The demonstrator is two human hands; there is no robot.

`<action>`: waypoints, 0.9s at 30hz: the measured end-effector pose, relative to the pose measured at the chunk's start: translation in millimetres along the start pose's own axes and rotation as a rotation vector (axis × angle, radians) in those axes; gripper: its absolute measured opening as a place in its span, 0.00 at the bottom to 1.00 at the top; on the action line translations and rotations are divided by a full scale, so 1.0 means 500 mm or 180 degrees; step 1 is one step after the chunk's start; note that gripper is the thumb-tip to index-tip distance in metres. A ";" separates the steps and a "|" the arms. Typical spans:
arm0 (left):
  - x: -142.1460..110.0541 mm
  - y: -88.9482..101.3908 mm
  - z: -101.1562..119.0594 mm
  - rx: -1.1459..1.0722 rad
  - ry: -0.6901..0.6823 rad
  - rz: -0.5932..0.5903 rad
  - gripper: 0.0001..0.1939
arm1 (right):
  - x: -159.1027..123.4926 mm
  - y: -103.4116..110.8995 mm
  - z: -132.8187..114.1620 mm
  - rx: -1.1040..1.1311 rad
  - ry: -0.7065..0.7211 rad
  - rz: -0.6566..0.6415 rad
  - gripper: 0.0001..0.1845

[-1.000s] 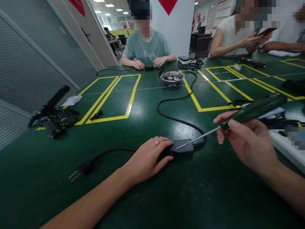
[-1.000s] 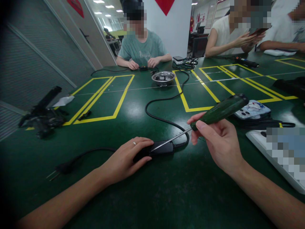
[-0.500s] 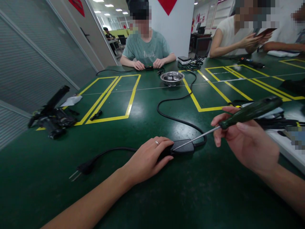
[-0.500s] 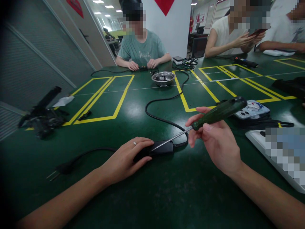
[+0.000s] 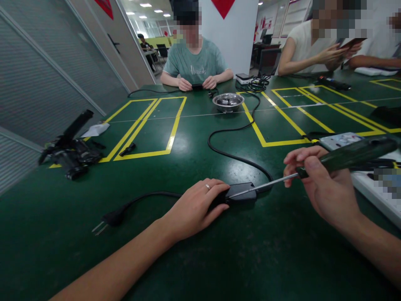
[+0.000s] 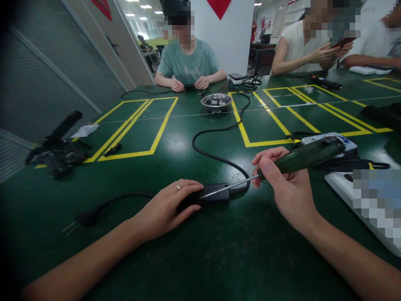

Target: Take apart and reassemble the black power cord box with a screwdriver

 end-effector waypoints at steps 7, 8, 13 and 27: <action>0.000 -0.004 0.001 0.0018 0.0007 -0.0046 0.20 | 0.000 -0.011 0.004 0.0101 -0.0106 -0.0209 0.15; 0.000 -0.004 0.001 0.0016 0.0005 -0.0046 0.20 | 0.001 -0.011 0.006 0.0139 -0.0126 -0.0202 0.16; -0.001 -0.005 -0.001 0.0004 0.0013 -0.0065 0.20 | 0.004 -0.008 0.022 0.0429 -0.0344 -0.0002 0.14; 0.002 -0.007 -0.001 0.0022 0.0022 -0.0064 0.20 | 0.000 -0.006 0.028 0.0963 -0.0643 0.0062 0.18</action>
Point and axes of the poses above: each hand's wrist, its own x-axis towards the middle knuckle, its own y-axis out of the back of the hand, z = x × y, the point moved 9 cm from there along x, towards the middle knuckle, and after that the axes turned 8 degrees about x, right-handed, at the moved point
